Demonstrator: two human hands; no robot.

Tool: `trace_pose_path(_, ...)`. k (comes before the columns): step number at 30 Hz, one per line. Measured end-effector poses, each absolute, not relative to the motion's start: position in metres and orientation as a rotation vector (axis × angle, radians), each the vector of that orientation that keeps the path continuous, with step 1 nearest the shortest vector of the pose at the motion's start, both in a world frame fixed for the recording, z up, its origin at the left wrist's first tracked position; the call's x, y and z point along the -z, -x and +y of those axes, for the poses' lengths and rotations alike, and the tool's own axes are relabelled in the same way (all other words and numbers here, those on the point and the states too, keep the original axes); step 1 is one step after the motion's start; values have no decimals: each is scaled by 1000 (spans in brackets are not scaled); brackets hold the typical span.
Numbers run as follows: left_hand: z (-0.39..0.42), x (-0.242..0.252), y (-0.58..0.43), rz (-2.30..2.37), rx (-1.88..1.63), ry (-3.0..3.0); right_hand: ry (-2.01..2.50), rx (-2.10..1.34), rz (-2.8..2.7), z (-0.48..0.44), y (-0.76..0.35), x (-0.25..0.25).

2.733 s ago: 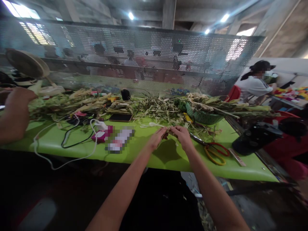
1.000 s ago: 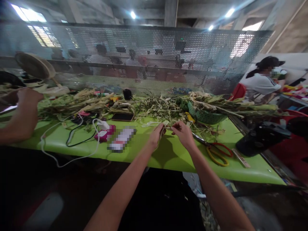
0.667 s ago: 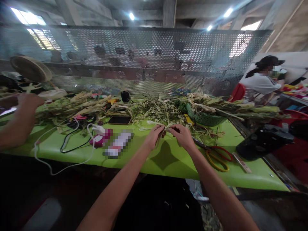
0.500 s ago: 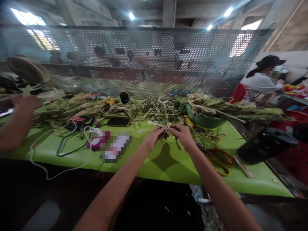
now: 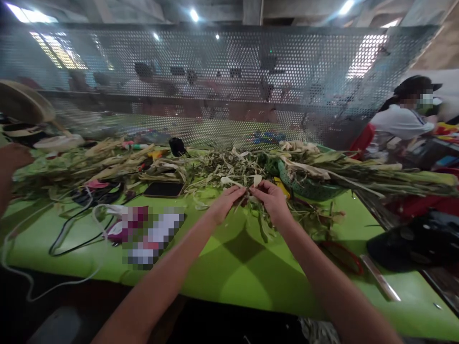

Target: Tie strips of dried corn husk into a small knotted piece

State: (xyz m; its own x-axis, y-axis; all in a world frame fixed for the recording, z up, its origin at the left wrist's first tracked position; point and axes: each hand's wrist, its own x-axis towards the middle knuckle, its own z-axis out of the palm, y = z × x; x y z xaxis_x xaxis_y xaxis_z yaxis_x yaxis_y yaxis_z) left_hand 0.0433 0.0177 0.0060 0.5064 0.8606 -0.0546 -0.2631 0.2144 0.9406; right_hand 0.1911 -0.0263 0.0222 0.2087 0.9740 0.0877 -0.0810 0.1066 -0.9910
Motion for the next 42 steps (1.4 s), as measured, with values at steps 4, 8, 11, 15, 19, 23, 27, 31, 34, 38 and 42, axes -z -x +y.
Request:
trace_pose_path(4, 25, 4, -44, 721, -840, -1049, 1153, -982, -1142, -18, -192, -15)
trace_pose_path(8, 28, 11, -45, 693, -817, -1020, 1161, -972, -1208, -15, -193, -6)
trace_pose_path(11, 28, 12, -45, 695, -834, -1079, 1188, -937, -1201, -15, -192, -2)
trace_pose_path(15, 29, 14, -42, 682, -823, -1166, 1211, -913, -1152, -14, -191, 1)
trace_pose_path(19, 30, 19, -38, 682, -838, -1210, 1264, -891, -1148, -14, -192, 4)
trace_pose_path(23, 30, 22, -36, 806, -840, -1041, 1364, -755, -1191, -18, -196, 2)
trace_pose_path(27, 29, 21, -37, 845, -944, -911, 1431, -546, -1256, -29, -194, -2)
trace_pose_path(31, 29, 24, -39, 847, -1033, -870, 1464, -541, -1529, -37, -185, 4)
trace_pose_path(34, 28, 27, -40, 872, -1086, -874, 1530, -527, -1666, -40, -177, 11)
trace_pose_path(38, 23, 25, -43, 863, -1093, -859, 1586, -487, -1693, -40, -173, 16)
trace_pose_path(42, 21, 21, -44, 846, -1078, -875, 1561, -550, -1617, -40, -176, 19)
